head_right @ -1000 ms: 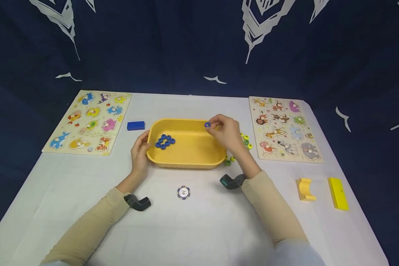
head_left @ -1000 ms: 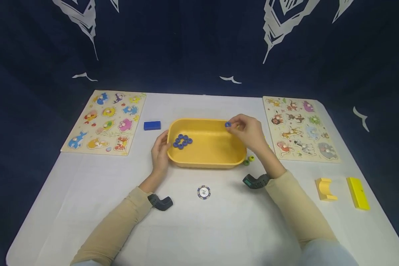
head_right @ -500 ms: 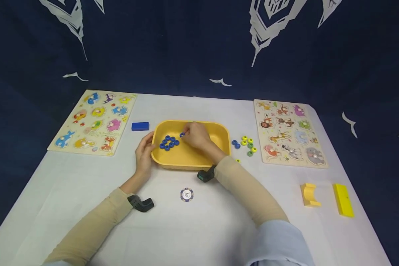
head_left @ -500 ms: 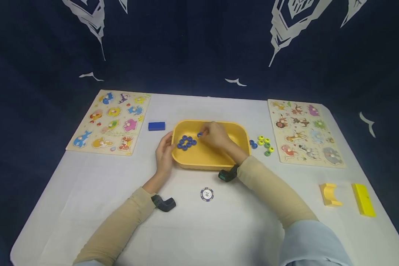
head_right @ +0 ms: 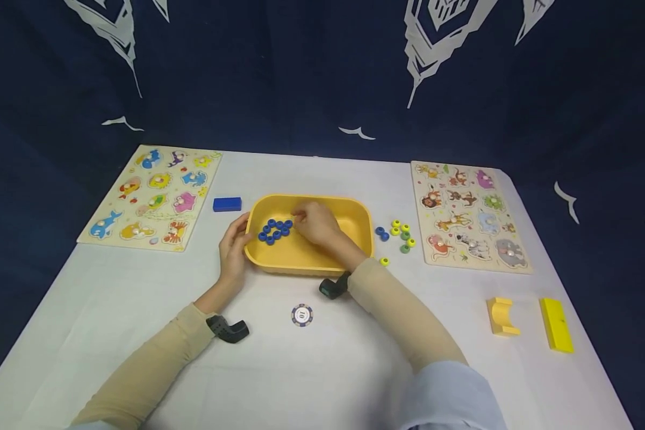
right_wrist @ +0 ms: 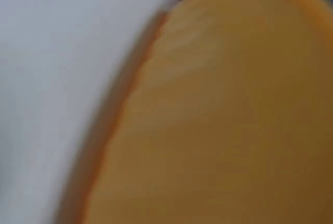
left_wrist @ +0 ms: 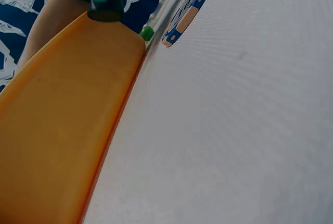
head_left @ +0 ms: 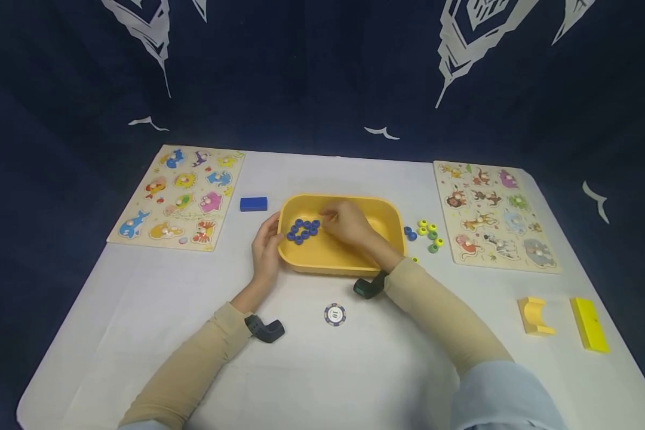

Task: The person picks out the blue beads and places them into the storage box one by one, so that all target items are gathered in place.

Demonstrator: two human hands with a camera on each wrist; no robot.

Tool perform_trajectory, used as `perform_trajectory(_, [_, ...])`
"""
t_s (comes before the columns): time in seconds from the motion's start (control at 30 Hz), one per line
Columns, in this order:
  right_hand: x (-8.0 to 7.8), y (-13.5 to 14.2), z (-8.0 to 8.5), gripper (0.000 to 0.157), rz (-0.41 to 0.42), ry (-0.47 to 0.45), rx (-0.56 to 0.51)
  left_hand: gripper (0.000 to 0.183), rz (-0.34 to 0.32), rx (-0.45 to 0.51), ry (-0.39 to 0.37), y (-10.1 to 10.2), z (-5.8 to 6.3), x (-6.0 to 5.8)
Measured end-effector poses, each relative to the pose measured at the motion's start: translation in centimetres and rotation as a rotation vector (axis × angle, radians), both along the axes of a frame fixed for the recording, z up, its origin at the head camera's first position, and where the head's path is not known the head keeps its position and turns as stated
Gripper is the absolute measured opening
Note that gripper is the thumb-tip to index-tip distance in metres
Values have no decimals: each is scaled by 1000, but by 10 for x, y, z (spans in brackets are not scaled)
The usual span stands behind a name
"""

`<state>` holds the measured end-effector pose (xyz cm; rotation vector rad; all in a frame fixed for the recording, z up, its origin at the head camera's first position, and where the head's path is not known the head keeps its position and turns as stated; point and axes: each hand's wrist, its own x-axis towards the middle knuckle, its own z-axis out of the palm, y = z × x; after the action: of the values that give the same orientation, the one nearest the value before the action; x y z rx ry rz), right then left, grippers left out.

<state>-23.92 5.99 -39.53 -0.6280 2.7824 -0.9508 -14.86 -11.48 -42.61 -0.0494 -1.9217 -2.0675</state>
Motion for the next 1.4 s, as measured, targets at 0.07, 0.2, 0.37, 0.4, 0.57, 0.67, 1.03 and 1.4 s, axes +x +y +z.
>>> perform_trajectory(0.07, [6,10,7,26,-18,24,-42,45,-7,1,-3,1,0,0])
perform_trajectory(0.2, [21,35,23,24,-92,117,-125,46,-6,-2,-13,3,2,1])
perform_trajectory(0.37, [36,79,27,22,-200,317,-206,46,9,-13,-39,3,3,2])
perform_trajectory(0.4, [39,88,26,22,-233,335,-215,46,10,-13,-40,3,4,2])
perform_trajectory(0.57, [46,128,10,23,-396,357,-222,46,15,-17,-23,1,4,2])
perform_trajectory(0.67, [48,144,-4,25,-484,317,-190,46,16,-17,-17,0,3,2])
perform_trajectory(1.03, [49,159,-45,27,-513,305,0,46,4,-2,-24,2,2,2])
perform_trajectory(1.4, [48,155,-32,22,-526,372,-15,46,4,-4,-23,1,2,3])
